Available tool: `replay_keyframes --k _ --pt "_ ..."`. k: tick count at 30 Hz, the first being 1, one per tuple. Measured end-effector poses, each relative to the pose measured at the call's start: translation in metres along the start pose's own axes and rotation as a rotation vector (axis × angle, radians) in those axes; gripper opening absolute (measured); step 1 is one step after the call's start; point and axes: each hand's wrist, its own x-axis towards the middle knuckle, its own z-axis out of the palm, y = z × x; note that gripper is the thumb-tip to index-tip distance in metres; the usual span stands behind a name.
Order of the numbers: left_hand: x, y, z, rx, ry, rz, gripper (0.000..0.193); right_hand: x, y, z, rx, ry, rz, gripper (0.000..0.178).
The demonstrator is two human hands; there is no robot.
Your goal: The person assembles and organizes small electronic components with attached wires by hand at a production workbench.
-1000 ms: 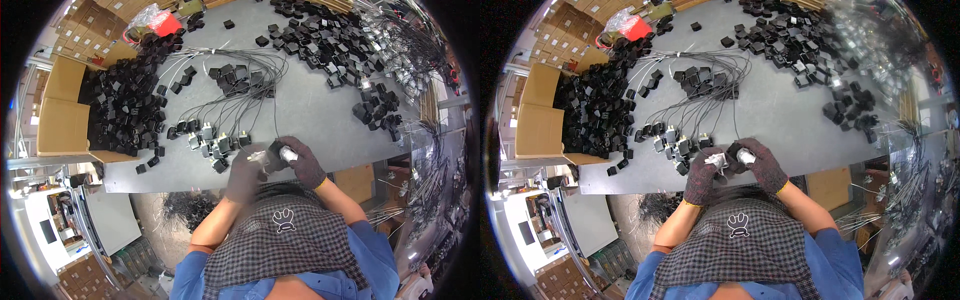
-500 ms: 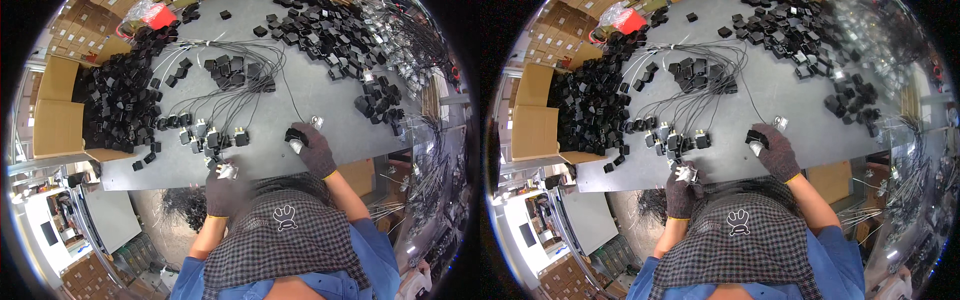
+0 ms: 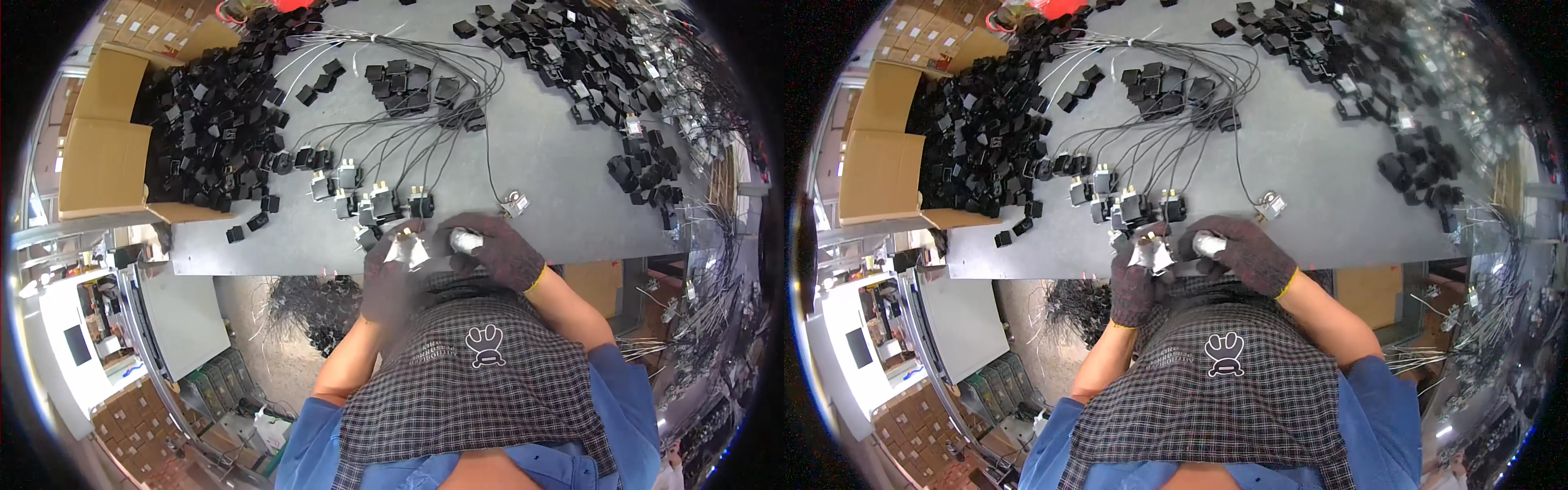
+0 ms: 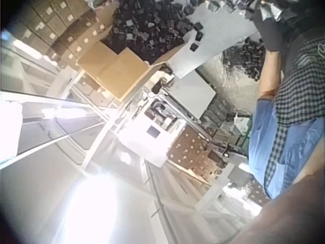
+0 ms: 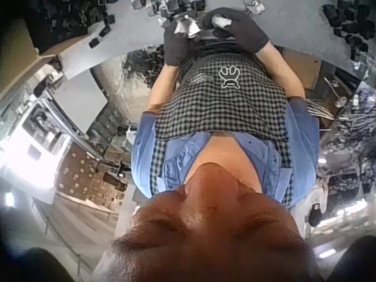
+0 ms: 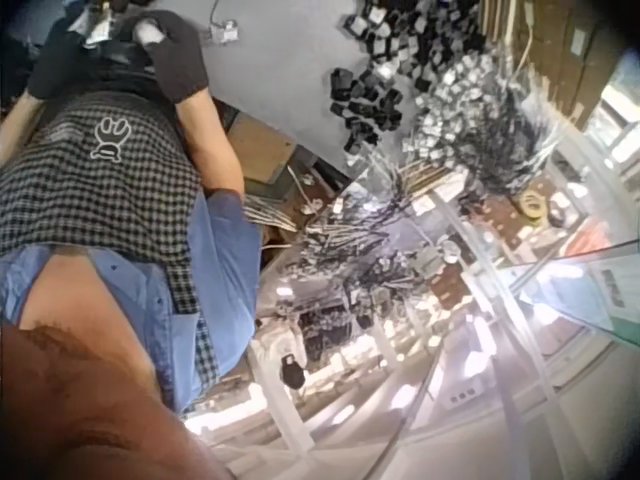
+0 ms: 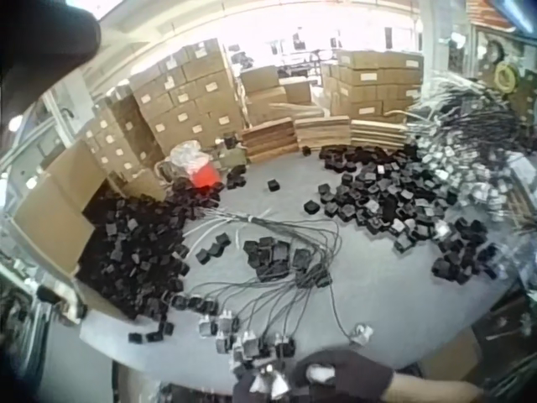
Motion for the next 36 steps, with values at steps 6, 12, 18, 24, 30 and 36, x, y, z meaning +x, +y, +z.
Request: replay_keyframes --k 6,12,18,24,30,36 --pt "0.000 -0.002 -0.008 0.266 -0.052 0.051 0.054 0.014 -0.001 0.015 -0.022 -0.076 0.054 0.030" --pt "-0.007 0.017 -0.013 0.047 -0.122 -0.136 0.058 0.016 -0.001 0.020 0.059 -0.031 0.145 0.035" --pt "-0.013 0.032 -0.013 -0.340 -0.065 -0.375 0.058 0.018 0.001 0.025 0.032 0.009 0.135 0.033" --pt "-0.009 0.040 -0.016 -0.106 -0.161 -0.359 0.063 0.021 0.001 0.029 -0.207 0.008 0.034 0.034" --pt "-0.017 0.032 -0.017 -0.242 -0.083 -0.395 0.063 0.017 -0.022 0.033 -0.110 -0.032 0.156 0.037" --pt "-0.024 0.020 -0.013 -0.209 -0.184 -0.348 0.056 0.057 -0.001 0.041 0.230 0.009 0.212 0.048"
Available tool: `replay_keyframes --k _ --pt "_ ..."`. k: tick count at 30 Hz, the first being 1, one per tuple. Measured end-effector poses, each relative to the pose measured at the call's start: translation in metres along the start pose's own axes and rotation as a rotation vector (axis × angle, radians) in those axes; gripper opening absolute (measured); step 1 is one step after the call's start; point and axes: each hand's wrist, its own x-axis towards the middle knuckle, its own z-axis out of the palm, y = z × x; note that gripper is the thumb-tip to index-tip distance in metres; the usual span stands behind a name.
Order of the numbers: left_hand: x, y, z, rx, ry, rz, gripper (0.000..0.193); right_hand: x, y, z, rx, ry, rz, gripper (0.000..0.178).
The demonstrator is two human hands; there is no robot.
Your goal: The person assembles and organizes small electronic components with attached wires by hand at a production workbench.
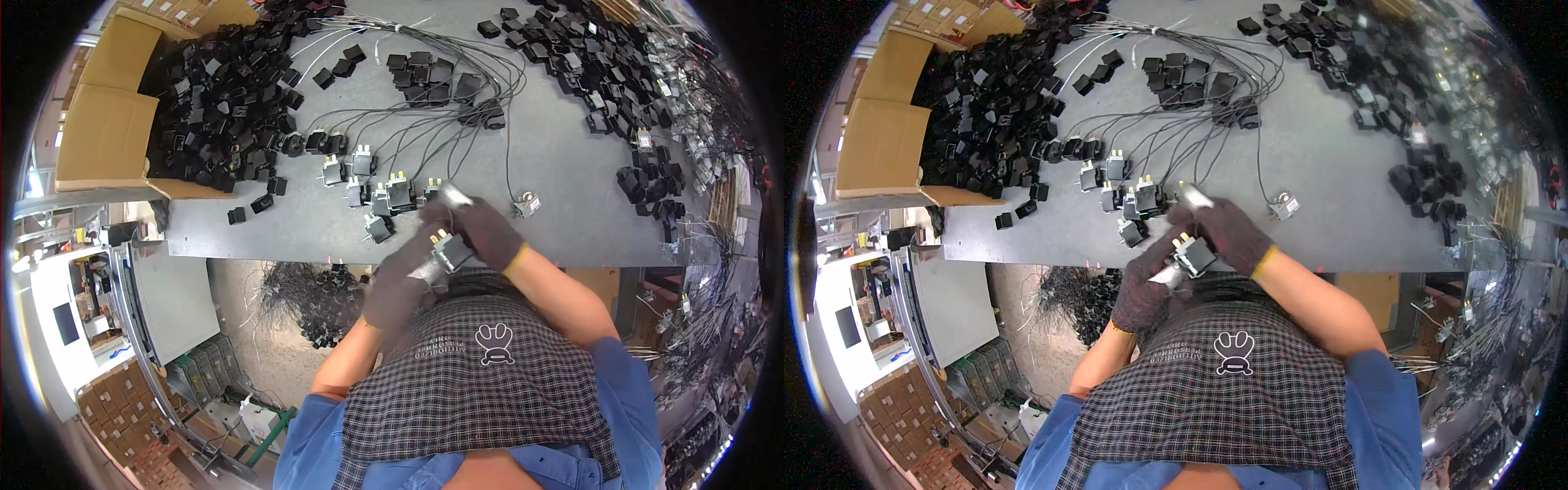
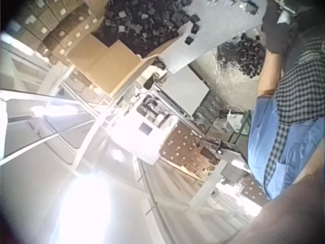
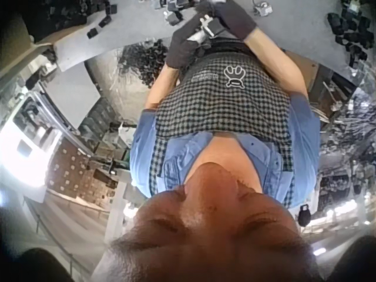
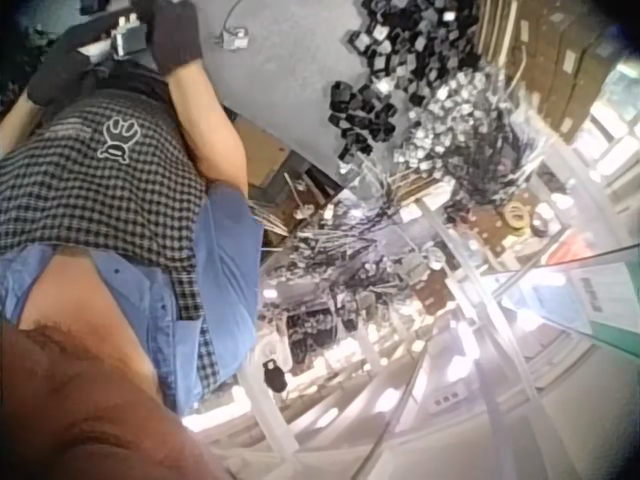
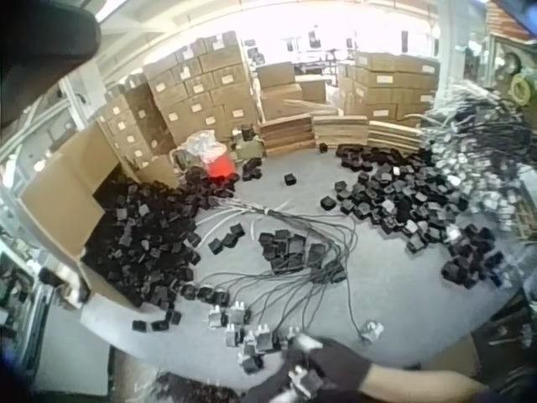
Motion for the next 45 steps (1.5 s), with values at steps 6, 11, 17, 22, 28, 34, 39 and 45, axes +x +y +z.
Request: replay_keyframes --k 6,11,17,22,28,34,39,45 --pt "0.001 0.017 -0.004 0.011 -0.014 -0.035 0.061 0.031 0.023 0.004 0.295 -0.190 0.059 0.046" --pt "0.016 0.015 -0.025 0.197 -0.119 0.209 0.064 0.037 0.014 0.007 0.290 -0.227 -0.060 0.047" --pt "0.038 0.052 -0.077 0.039 0.146 -0.001 0.053 -0.018 -0.029 -0.032 0.026 0.235 -0.336 0.027" --pt "0.057 0.007 -0.100 0.192 0.194 0.014 0.064 -0.023 -0.060 -0.207 -1.080 1.313 -0.917 0.032" --pt "0.048 -0.021 -0.085 0.651 0.338 0.485 0.062 -0.040 -0.105 -0.248 -1.528 1.295 -0.675 0.036" --pt "0.038 0.022 -0.018 0.587 0.448 0.438 0.059 -0.039 -0.095 -0.283 -1.692 1.192 -0.512 0.041" --pt "0.063 0.032 0.048 0.789 0.081 0.527 0.060 -0.050 -0.085 -0.273 -1.729 0.993 -0.517 0.045" --pt "0.115 0.018 0.108 1.152 -0.085 0.319 0.093 -0.046 -0.080 -0.277 -1.467 1.084 -0.562 0.062"
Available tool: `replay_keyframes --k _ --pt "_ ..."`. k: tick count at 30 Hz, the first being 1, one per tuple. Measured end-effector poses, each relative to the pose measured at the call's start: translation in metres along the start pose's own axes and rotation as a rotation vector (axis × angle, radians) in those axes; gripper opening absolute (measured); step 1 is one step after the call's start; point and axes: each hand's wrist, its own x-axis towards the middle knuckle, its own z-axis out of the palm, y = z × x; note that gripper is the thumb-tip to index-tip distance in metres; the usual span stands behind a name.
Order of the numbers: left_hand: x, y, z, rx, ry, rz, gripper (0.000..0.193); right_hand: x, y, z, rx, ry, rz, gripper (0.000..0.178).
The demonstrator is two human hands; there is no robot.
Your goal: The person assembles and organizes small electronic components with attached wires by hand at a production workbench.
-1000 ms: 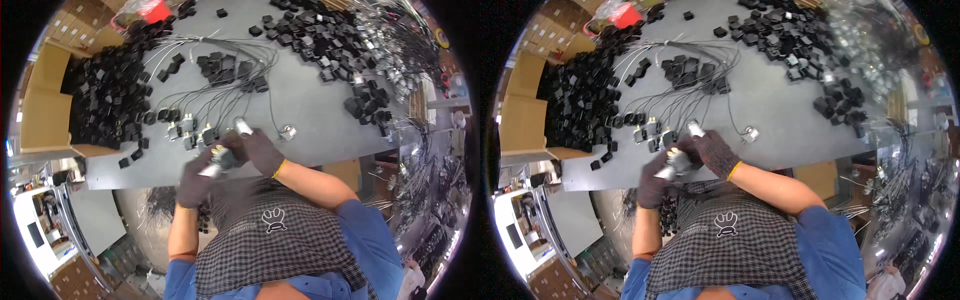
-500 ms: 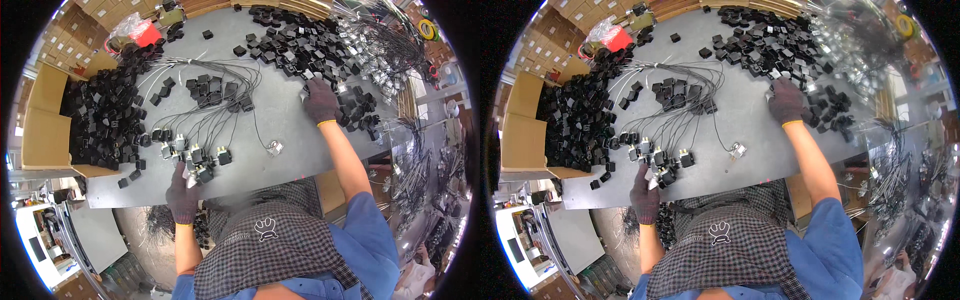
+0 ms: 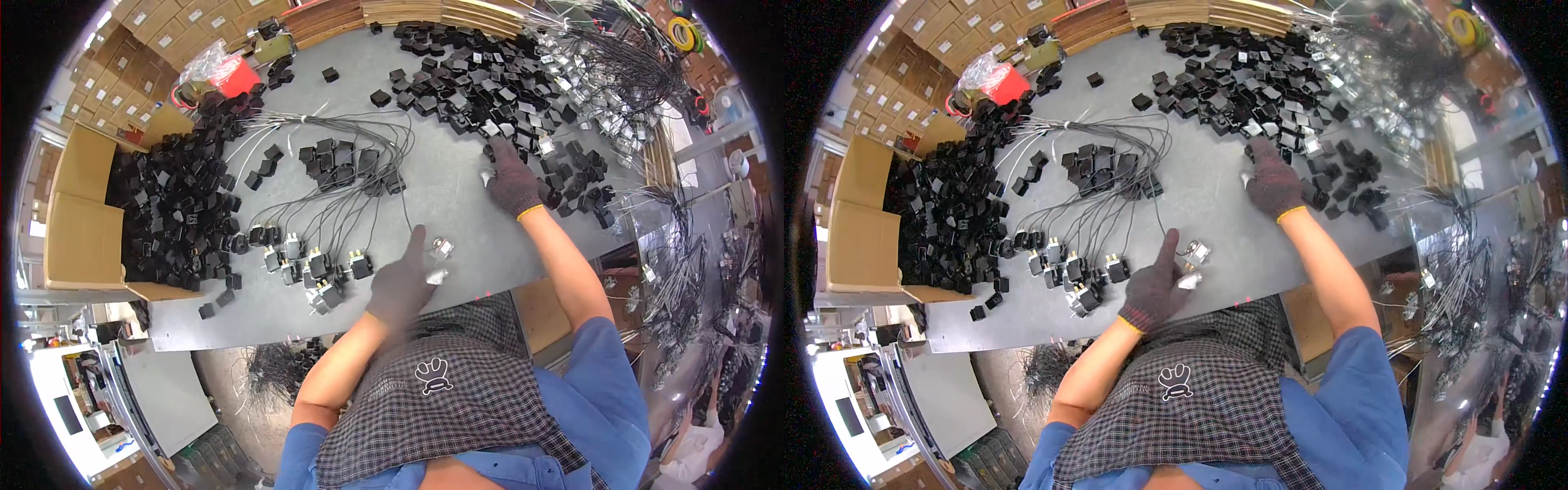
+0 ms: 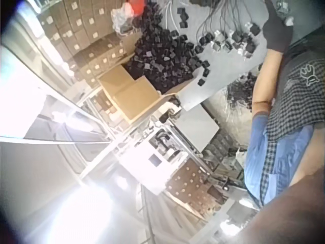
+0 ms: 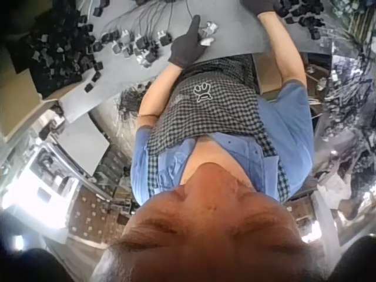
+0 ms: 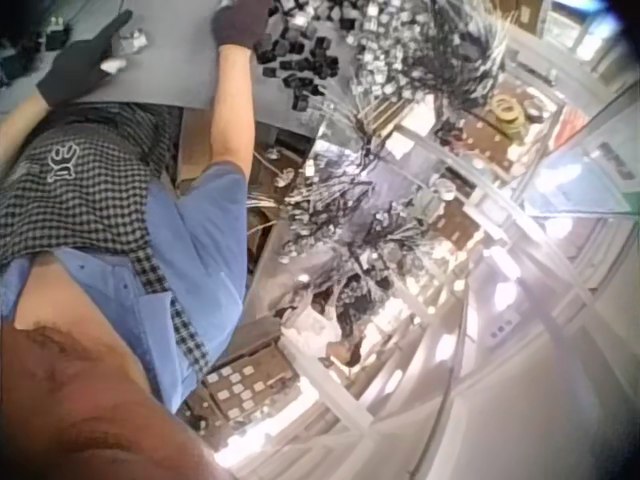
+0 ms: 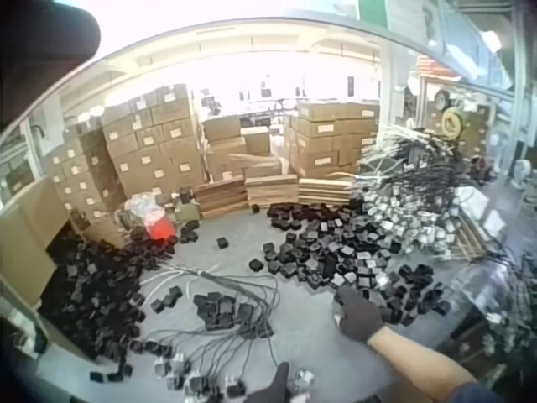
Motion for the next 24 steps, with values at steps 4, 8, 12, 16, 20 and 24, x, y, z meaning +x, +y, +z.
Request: replay_keyframes --k 4,8,12,16,20,24 --pt "0.017 -0.013 0.028 -0.048 0.082 0.035 0.084 0.013 0.000 0.005 0.024 -0.030 0.049 0.064" --pt "0.018 -0.022 0.040 -0.086 0.160 0.104 0.067 0.015 0.010 0.013 0.018 -0.028 0.103 0.061" --pt "-0.010 -0.016 0.006 -0.043 0.127 0.112 0.057 -0.021 -0.014 0.012 0.284 0.273 0.062 0.040" --pt "-0.051 -0.039 -0.022 -0.547 0.355 0.033 0.060 -0.076 -0.104 -0.037 1.469 -0.336 0.654 0.040" --pt "-0.068 -0.040 -0.044 -1.129 0.617 -0.094 0.101 -0.108 -0.138 -0.023 1.616 -0.655 0.791 0.048" --pt "-0.079 -0.068 -0.047 -0.921 0.554 -0.138 0.107 -0.121 -0.166 -0.011 1.711 -0.721 0.471 0.055"
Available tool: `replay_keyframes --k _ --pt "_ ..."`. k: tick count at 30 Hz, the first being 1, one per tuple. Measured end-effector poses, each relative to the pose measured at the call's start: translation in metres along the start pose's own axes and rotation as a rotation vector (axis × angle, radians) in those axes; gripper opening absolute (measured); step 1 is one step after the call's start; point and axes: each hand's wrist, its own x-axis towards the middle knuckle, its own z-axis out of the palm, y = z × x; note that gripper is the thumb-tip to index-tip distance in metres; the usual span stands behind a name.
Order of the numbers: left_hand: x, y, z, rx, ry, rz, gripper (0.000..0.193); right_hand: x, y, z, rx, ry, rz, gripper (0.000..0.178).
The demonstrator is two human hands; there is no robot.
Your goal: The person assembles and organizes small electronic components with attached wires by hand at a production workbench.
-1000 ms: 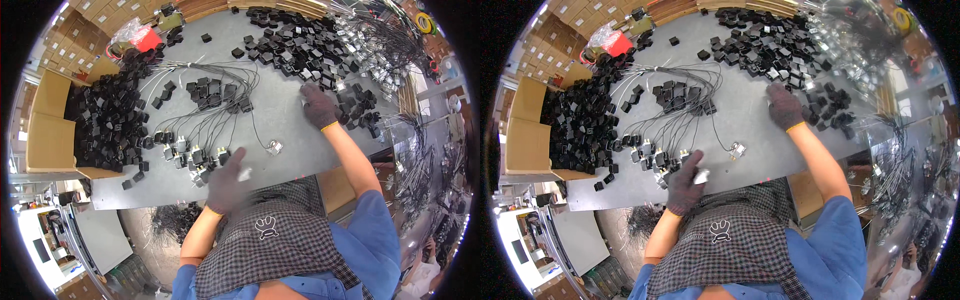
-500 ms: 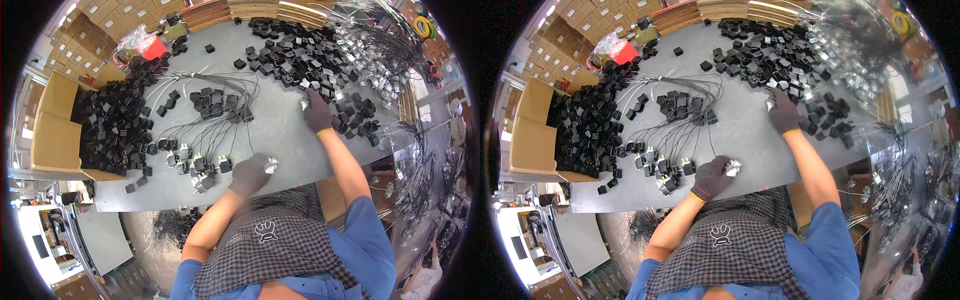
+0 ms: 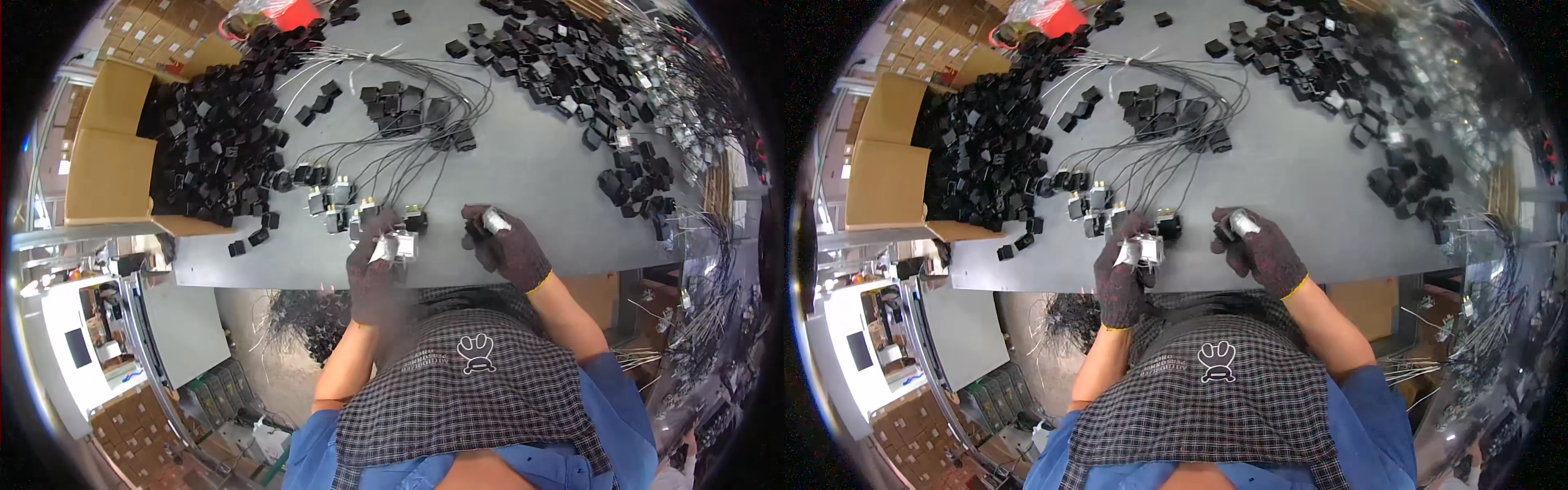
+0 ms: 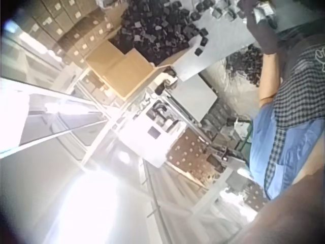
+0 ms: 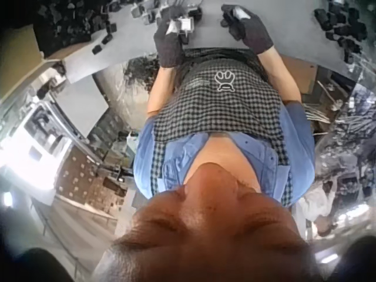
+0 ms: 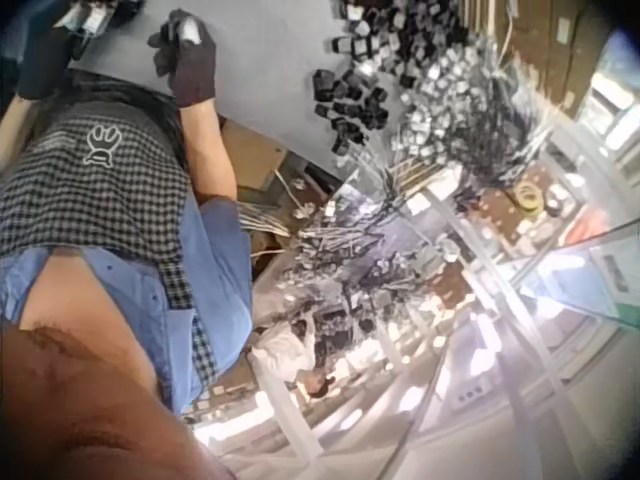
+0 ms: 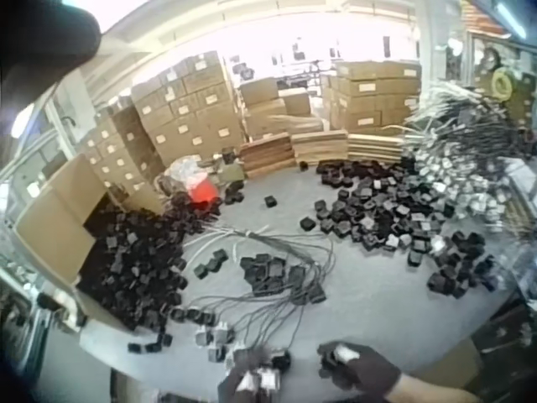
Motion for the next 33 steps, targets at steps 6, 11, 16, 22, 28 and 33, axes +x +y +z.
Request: replay_keyframes --k 6,11,16,22,28,33 --pt "0.004 -0.001 -0.003 -0.102 -0.282 -0.092 0.081 0.005 -0.002 0.030 -0.168 0.001 0.053 0.044" --pt "0.012 0.003 -0.002 0.117 -0.469 -0.047 0.046 -0.003 -0.006 0.042 -0.286 -0.145 0.241 0.036" --pt "-0.001 -0.006 -0.005 0.086 -0.415 -0.046 0.057 -0.002 -0.002 0.049 -0.274 -0.087 0.266 0.035" --pt "-0.037 -0.003 -0.011 0.151 -0.321 -0.086 0.074 0.001 0.005 0.058 -0.164 -0.008 0.244 0.036" --pt "-0.047 -0.008 -0.012 -0.086 -0.193 -0.318 0.069 0.003 -0.005 0.063 -0.361 -0.066 0.199 0.041" --pt "-0.037 0.010 -0.008 0.092 -0.312 -0.191 0.060 0.002 -0.016 0.077 -0.519 -0.130 0.211 0.035"
